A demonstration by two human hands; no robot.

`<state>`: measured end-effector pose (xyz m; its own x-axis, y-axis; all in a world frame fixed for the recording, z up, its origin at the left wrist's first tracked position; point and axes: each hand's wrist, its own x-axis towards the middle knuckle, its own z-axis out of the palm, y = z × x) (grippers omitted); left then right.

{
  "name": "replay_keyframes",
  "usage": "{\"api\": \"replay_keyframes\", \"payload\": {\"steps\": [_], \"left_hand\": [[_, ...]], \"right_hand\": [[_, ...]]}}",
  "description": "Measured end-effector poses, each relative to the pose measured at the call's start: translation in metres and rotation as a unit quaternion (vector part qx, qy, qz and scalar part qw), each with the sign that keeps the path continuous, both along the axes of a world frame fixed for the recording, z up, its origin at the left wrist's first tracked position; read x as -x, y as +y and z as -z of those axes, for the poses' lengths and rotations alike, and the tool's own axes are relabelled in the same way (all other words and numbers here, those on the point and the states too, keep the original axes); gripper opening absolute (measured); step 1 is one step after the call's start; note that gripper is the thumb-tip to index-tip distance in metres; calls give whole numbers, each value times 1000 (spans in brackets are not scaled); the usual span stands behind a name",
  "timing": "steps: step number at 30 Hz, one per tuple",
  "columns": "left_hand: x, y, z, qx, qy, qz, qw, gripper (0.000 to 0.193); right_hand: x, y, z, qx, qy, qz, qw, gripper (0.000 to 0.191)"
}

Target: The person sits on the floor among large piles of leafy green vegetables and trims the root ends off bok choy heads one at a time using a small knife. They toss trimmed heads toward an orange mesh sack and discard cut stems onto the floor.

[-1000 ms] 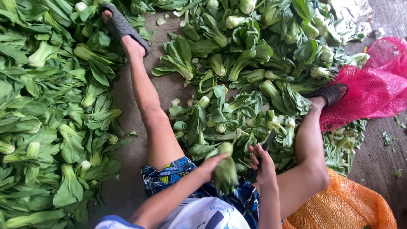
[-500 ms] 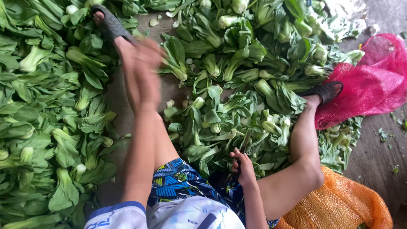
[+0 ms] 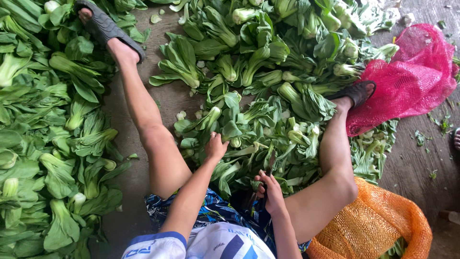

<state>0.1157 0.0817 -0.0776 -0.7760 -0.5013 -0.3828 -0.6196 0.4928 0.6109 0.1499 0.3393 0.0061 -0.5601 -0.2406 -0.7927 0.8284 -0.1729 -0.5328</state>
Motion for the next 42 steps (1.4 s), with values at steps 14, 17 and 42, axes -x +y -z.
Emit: {"api": "replay_keyframes", "payload": {"steps": [14, 17, 42], "left_hand": [[-50, -6, -55, -292, 336, 56, 894, 51], [-52, 6, -58, -384, 257, 45, 886, 62], [-66, 22, -100, -164, 311, 202, 914, 46]], "right_hand": [[18, -15, -22, 64, 69, -31, 995, 50], [25, -17, -24, 45, 151, -74, 985, 58], [23, -34, -47, -405, 469, -334, 710, 56]]}}
